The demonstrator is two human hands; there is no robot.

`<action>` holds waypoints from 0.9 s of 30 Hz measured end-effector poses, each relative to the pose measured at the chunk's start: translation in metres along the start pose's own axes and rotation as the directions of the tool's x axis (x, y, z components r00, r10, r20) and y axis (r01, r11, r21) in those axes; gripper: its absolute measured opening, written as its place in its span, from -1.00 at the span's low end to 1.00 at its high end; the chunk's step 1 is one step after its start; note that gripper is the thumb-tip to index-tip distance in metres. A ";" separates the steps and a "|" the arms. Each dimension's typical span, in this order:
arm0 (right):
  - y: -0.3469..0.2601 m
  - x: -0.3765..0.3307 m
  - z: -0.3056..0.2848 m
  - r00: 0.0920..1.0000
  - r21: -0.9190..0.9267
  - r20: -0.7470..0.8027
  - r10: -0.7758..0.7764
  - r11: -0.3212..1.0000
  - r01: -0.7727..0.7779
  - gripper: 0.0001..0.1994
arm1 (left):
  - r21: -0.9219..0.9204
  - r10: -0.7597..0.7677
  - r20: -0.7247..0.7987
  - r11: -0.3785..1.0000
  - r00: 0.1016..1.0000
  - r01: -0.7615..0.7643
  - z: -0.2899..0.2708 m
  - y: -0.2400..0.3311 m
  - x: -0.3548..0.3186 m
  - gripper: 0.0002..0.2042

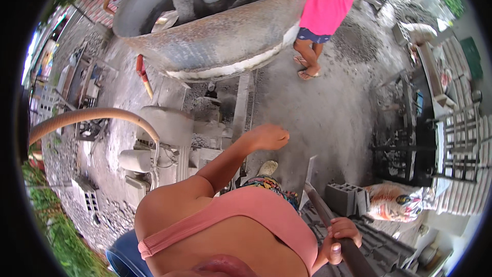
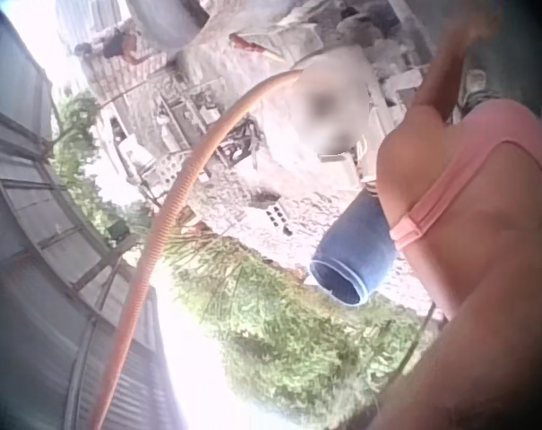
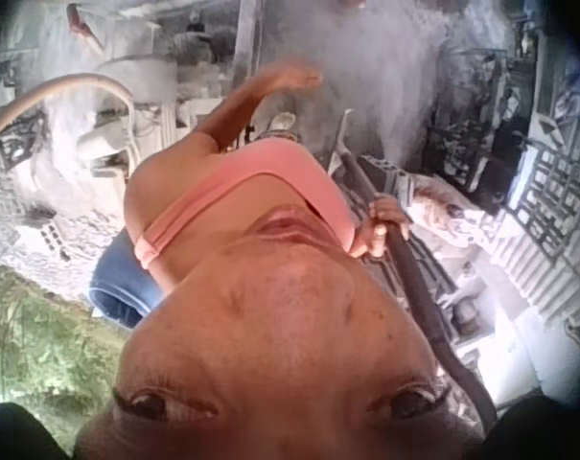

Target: The person scrapes and mixes cement inside a concrete mixer drum using a shovel, then lifts the shovel out of the mixer drum.

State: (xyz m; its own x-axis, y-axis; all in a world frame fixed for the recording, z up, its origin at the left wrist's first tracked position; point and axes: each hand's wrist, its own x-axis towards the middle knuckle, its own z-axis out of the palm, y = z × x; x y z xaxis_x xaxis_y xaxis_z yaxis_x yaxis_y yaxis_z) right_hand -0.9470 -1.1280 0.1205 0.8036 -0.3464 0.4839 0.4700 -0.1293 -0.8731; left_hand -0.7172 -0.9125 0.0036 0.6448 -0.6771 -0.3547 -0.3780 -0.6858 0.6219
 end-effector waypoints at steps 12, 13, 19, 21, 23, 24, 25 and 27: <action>0.073 0.178 0.016 0.912 0.513 0.382 -0.151 0.855 -0.074 -0.61 | -0.170 -0.263 -0.383 0.962 0.886 0.212 -0.018 -0.017 -0.064 -0.75; 0.076 0.197 0.011 0.894 0.572 0.394 -0.212 0.819 -0.057 -0.61 | -0.179 -0.281 -0.398 0.957 0.873 0.227 -0.018 -0.012 -0.060 -0.75; 0.067 0.299 -0.020 0.769 0.832 0.408 -0.491 0.547 -0.092 -0.69 | -0.198 -0.114 -0.901 0.966 0.418 -0.164 -0.067 0.043 -0.015 -0.76; 0.061 0.327 -0.028 0.746 0.899 0.351 -0.566 0.427 -0.099 -0.71 | -0.137 -0.098 -0.986 0.938 0.135 -0.320 -0.076 0.057 -0.004 -0.74; 0.051 0.357 -0.039 0.743 0.918 0.323 -0.586 0.386 -0.094 -0.68 | -0.072 -0.072 -0.997 0.952 0.011 -0.299 -0.085 0.069 0.004 -0.74; 0.052 0.371 -0.047 0.728 0.945 0.274 -0.628 0.318 -0.081 -0.68 | -0.007 -0.035 -0.994 0.964 -0.099 -0.265 -0.086 0.072 0.005 -0.73; 0.052 0.387 -0.067 0.724 0.958 0.228 -0.651 0.283 -0.047 -0.68 | -0.004 -0.039 -0.989 0.970 -0.140 -0.241 -0.085 0.074 0.007 -0.75; 0.033 0.392 -0.035 0.643 0.979 0.136 -0.754 0.204 0.032 -0.60 | -0.076 -0.117 -0.982 0.965 -0.150 -0.251 -0.080 0.075 0.019 -0.76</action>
State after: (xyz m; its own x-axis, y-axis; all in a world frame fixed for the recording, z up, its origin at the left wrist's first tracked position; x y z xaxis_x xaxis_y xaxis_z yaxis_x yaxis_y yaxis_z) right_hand -0.6292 -1.3006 0.2792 0.2119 0.0011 0.9773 0.4785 0.8718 -0.1047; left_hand -0.6806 -0.9554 0.0995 0.5993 0.4440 0.6662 -0.4759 -0.4716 0.7424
